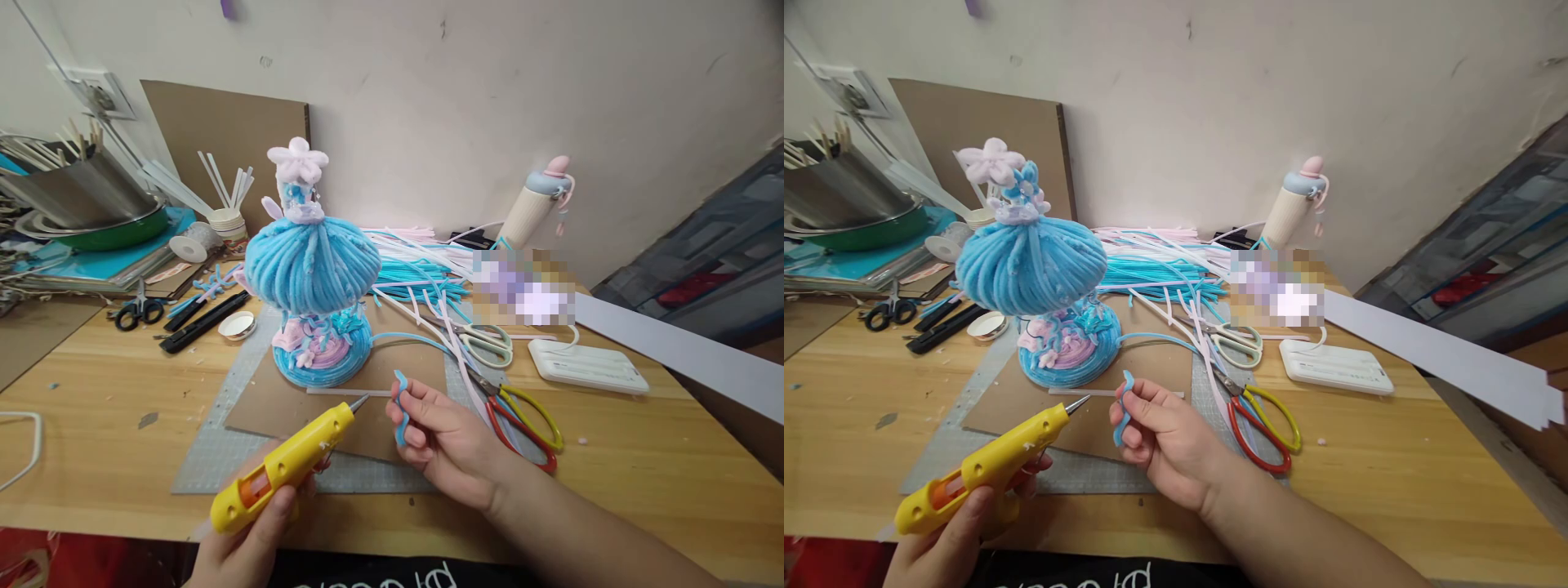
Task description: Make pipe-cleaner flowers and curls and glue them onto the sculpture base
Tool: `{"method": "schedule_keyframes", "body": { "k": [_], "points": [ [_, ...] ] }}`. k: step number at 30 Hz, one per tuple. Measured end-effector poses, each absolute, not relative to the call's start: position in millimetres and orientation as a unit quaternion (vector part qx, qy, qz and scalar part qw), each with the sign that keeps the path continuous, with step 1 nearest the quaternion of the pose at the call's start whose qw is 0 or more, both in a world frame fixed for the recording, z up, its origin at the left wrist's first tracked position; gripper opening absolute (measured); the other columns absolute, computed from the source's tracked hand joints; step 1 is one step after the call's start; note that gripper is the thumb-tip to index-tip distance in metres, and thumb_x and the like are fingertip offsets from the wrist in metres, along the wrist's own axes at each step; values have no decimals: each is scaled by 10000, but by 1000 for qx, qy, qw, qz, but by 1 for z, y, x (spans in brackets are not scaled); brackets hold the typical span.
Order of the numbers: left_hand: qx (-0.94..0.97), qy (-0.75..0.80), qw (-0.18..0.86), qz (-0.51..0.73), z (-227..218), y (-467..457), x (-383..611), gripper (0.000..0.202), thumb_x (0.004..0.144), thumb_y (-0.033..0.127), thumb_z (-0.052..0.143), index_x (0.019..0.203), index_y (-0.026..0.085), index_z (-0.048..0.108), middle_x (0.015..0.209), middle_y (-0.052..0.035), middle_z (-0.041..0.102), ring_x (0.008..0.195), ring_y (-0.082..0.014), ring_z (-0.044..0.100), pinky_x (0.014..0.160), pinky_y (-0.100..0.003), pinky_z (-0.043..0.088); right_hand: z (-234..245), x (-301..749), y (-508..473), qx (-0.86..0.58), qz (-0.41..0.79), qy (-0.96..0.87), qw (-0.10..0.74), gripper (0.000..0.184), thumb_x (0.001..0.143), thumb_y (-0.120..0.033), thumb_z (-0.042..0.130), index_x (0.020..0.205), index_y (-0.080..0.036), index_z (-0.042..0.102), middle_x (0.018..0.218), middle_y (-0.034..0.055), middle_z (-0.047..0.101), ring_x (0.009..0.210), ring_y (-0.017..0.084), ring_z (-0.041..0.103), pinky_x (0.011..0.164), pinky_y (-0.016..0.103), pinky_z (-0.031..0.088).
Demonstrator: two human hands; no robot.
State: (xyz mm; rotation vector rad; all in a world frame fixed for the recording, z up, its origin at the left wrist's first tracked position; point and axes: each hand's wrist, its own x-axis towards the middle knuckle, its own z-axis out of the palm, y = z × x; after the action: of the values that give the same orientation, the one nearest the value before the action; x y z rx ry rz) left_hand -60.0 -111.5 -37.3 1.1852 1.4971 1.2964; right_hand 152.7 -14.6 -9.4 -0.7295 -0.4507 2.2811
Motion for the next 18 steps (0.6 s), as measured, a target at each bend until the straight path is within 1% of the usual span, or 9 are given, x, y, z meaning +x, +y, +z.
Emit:
{"method": "schedule_keyframes", "body": {
  "k": [3, 6, 8, 10, 12, 14, 16, 18],
  "points": [
    [439, 607, 409, 521, -38, -113, -58, 338, 780, 505, 578, 914, 218, 693, 904, -74, 732, 791, -208, 675, 727, -274, 564, -9, 153, -16, -262, 886, -184, 336, 182, 758, -255, 719, 853, -176, 587, 667, -19, 614, 426, 16, 396, 414, 139, 251],
    [455, 601, 412, 512, -37, -113, -57, 339, 763, 511, 594, 897, 217, 698, 885, -76, 734, 763, -208, 676, 690, -266, 569, -8, 154, -17, -251, 888, -180, 339, 162, 762, -231, 714, 844, -169, 589, 769, 2, 632, 488, 27, 457, 433, 142, 289],
    [451, 608, 406, 512, -35, -113, -56, 357, 760, 526, 588, 879, 209, 700, 884, -82, 733, 763, -214, 675, 691, -274, 571, -7, 154, -17, -245, 890, -169, 346, 161, 744, -195, 726, 830, -152, 598, 794, -4, 605, 527, 23, 467, 447, 133, 304],
    [441, 616, 397, 518, -33, -111, -56, 369, 760, 533, 584, 872, 201, 698, 890, -83, 731, 765, -216, 675, 706, -287, 575, -7, 154, -16, -233, 896, -159, 343, 157, 738, -179, 727, 825, -136, 603, 755, -18, 570, 504, 7, 432, 433, 122, 287],
    [453, 617, 399, 506, -29, -107, -56, 346, 741, 503, 621, 873, 192, 696, 837, -75, 730, 703, -204, 670, 673, -282, 578, -7, 154, -14, -224, 900, -153, 341, 156, 732, -175, 724, 813, -123, 601, 702, -24, 551, 477, 0, 405, 417, 116, 266],
    [460, 626, 404, 483, -24, -101, -54, 319, 713, 439, 674, 905, 184, 686, 795, -64, 723, 644, -186, 656, 607, -260, 571, -8, 154, -14, -232, 896, -151, 348, 171, 702, -151, 731, 790, -128, 586, 672, -22, 563, 482, 8, 428, 417, 115, 267],
    [442, 639, 411, 476, -18, -94, -50, 337, 699, 385, 701, 962, 178, 655, 853, -65, 718, 630, -166, 641, 565, -241, 555, -9, 152, -16, -251, 883, -159, 362, 206, 666, -122, 734, 771, -148, 558, 665, -18, 590, 498, 25, 469, 427, 120, 281],
    [428, 635, 417, 489, -11, -87, -44, 360, 706, 361, 701, 1004, 179, 615, 932, -66, 701, 640, -142, 623, 571, -229, 545, -11, 149, -20, -269, 871, -179, 370, 241, 649, -105, 725, 752, -169, 517, 675, -15, 620, 491, 40, 495, 423, 130, 291]
  ]
}}
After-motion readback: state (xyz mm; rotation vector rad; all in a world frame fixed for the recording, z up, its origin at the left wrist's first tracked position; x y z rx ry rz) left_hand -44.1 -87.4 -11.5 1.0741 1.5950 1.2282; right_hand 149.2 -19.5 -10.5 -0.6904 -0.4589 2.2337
